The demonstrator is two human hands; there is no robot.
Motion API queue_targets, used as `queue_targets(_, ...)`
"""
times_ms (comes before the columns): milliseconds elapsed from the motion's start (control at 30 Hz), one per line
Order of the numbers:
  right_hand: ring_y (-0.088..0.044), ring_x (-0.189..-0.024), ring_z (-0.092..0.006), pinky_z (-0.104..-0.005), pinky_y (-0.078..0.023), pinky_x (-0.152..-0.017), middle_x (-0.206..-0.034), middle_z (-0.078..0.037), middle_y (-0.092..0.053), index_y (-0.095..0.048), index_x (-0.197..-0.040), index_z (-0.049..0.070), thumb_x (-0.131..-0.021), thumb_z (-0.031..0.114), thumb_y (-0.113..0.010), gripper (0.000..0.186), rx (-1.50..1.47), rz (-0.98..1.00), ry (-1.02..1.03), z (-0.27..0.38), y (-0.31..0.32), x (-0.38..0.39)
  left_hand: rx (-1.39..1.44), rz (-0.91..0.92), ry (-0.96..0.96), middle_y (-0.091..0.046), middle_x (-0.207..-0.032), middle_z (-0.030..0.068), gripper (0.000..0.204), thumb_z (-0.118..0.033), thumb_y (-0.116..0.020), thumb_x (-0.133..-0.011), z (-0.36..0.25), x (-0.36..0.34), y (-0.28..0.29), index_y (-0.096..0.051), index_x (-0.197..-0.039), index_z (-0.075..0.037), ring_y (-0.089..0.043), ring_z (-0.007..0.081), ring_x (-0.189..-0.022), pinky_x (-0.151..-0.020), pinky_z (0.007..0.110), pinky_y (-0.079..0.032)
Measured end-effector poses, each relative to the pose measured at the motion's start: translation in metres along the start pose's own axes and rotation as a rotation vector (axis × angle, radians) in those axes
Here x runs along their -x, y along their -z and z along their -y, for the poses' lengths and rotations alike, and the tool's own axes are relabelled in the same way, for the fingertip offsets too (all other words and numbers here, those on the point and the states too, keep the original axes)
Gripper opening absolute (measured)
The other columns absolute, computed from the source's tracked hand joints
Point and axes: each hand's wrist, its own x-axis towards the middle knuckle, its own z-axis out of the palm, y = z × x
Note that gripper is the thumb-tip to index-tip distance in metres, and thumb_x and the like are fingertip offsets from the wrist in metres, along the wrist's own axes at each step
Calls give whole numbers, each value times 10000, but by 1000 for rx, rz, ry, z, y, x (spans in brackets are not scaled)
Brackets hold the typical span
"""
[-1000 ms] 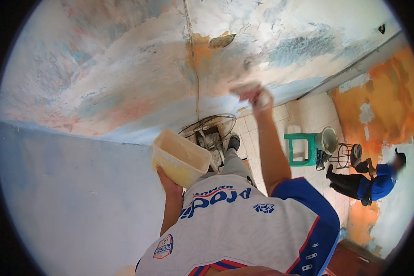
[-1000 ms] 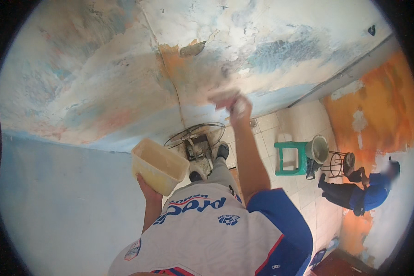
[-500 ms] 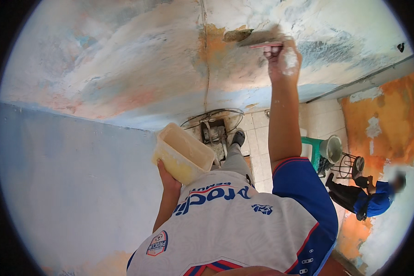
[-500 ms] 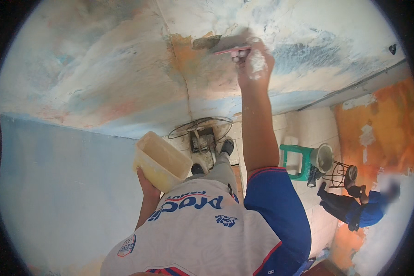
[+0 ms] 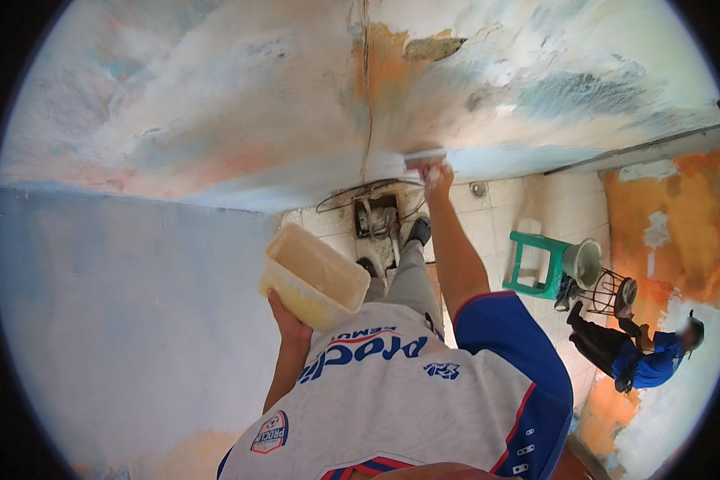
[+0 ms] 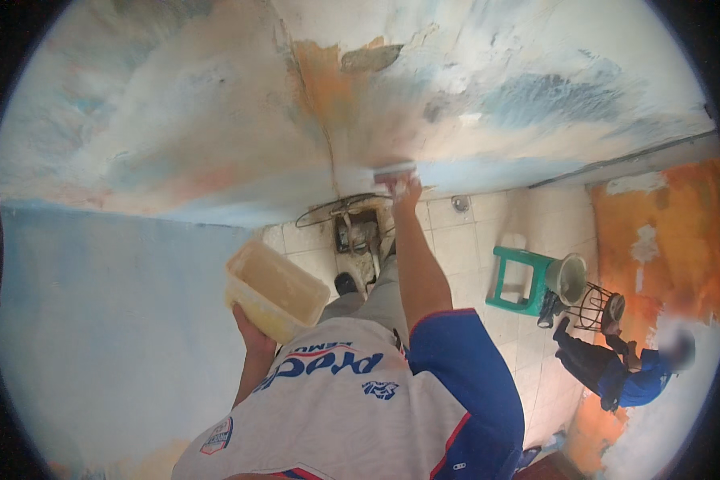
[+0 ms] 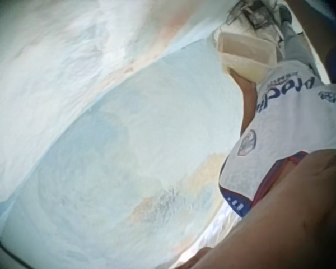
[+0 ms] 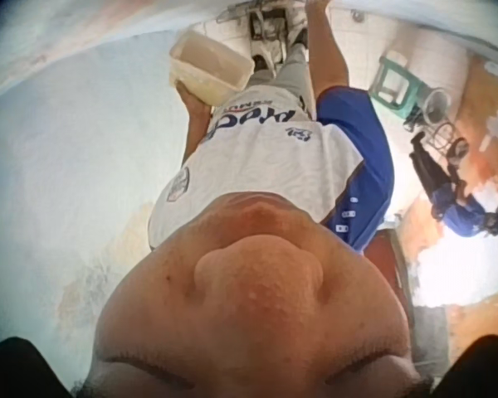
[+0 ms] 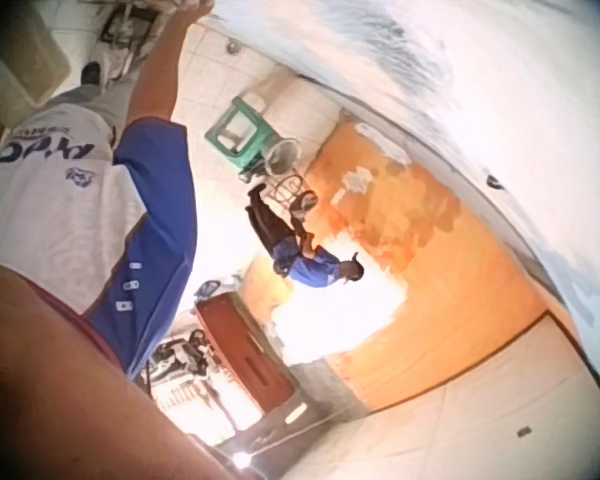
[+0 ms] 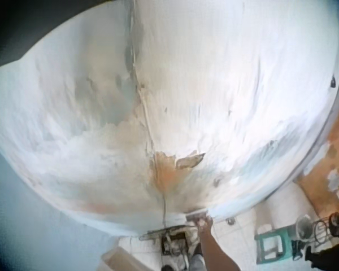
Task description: The person applies plaster to holes and cracks in a wall and ceiling using a putty knife, occasionally dipping the knife into a container of plaster.
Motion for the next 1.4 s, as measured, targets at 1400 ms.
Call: queue_targets(1400,-475,-617,-167,-356,-421,-598,-667,-48,-506,-520,-800,69,-974,130,-464,193,-174,323,207,215,-145,91,84,89,0,-470,-1432,109,602,-520,-337,-1018,-12,-19,7,-365,-1456,-109,-468,310,-1295,-1078,461,-395)
